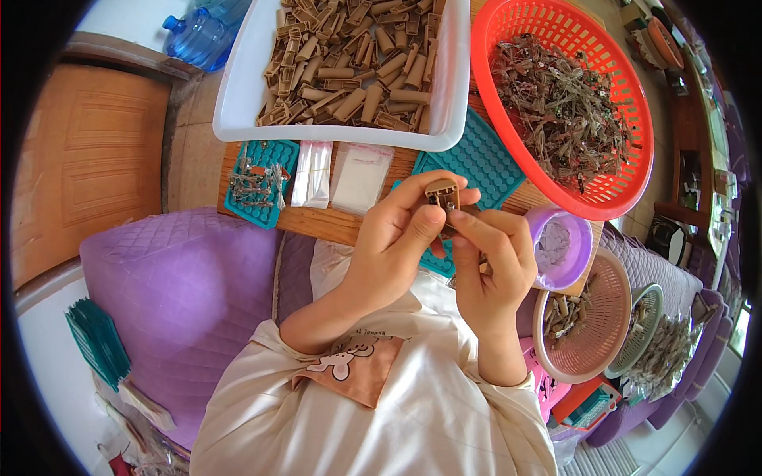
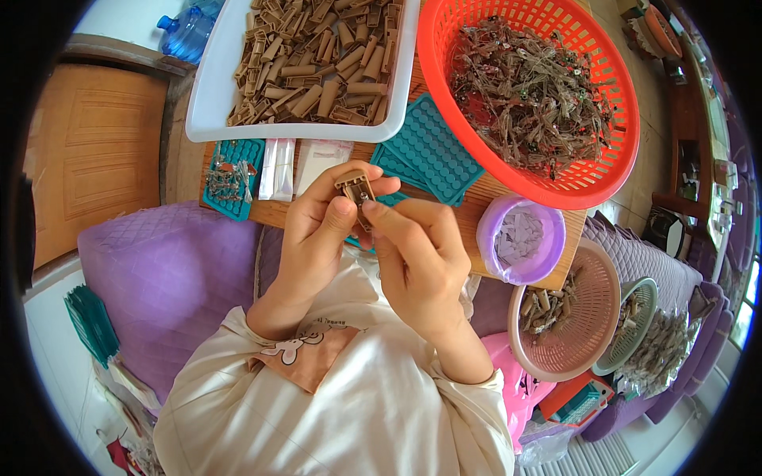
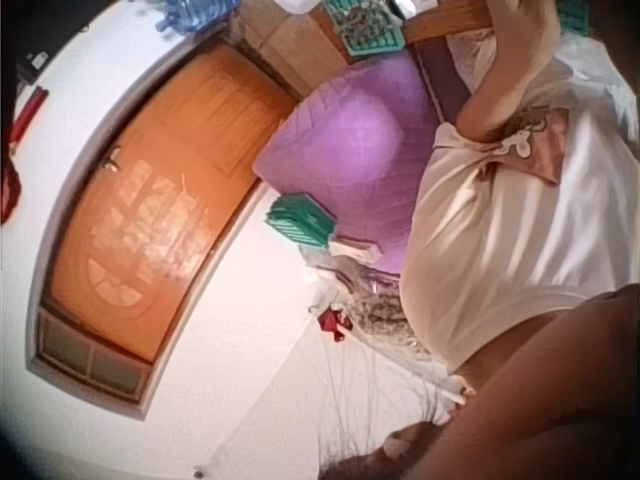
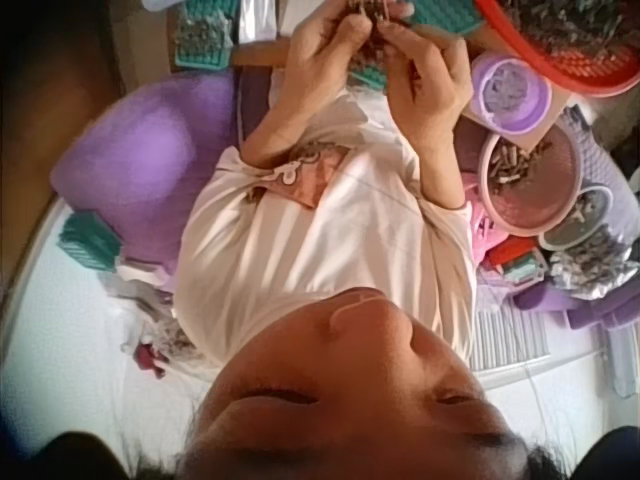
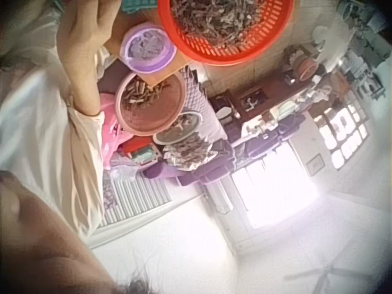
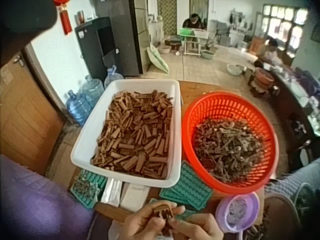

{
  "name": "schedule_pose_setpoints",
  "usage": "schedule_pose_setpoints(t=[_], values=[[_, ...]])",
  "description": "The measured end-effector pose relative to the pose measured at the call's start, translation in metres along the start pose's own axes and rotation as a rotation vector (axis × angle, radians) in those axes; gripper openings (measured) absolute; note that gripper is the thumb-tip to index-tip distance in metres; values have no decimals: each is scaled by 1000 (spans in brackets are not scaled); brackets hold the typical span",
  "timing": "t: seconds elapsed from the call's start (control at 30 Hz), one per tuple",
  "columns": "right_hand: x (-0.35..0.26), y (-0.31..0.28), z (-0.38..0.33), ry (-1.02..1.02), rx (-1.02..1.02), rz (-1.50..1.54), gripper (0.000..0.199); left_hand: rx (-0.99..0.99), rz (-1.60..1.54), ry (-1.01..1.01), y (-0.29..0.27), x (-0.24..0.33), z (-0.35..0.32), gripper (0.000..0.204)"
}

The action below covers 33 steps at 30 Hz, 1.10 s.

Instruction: The person assembles small metal components into plastic housings by hand, then places the assembled units into sorting trays.

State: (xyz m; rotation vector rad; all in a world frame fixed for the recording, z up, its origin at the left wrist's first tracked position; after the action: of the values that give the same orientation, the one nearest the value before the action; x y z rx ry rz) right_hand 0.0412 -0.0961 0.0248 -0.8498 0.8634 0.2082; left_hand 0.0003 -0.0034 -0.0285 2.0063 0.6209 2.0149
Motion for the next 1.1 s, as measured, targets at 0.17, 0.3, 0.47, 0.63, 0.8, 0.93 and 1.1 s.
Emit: schedule_pose_setpoints(t=[0.17, 0.3, 0.47, 0.63, 0.8, 0.93, 1.1], values=[[22, 10, -12, 229, 70, 374, 27, 65, 46, 85, -1, 8, -1, 33], [32, 25, -15, 337, 50, 688, 35, 93, 1, 172, -2, 13, -6, 33], [38, 36, -13, 409, -39, 1016, 35, 87, -295, 115, -3, 0, -2, 34], [47, 45, -13, 509, -216, 1062, 37, 118, -504, 51, -7, -15, -2, 33], [53, 33, -6, 309, -121, 943, 44, 110, -311, 74, -7, -14, -4, 36], [50, 40, -4, 382, -88, 910, 42, 74, -105, 147, -3, -15, -8, 33], [58, 49, 5, 394, -194, 721, 35, 135, 38, 36, -7, -20, -18, 32]])
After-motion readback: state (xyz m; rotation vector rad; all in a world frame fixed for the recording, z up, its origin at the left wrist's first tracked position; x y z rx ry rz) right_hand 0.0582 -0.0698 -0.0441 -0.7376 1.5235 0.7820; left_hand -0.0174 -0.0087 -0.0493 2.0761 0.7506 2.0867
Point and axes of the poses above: each hand's wrist, its own z-axis towards the middle knuckle, its own y-axis out of the palm, x = y × z, the point moved 8 cm from there along z, towards the middle knuckle, and after that the axes turned 14 degrees about -x, right-handed, at the moved point
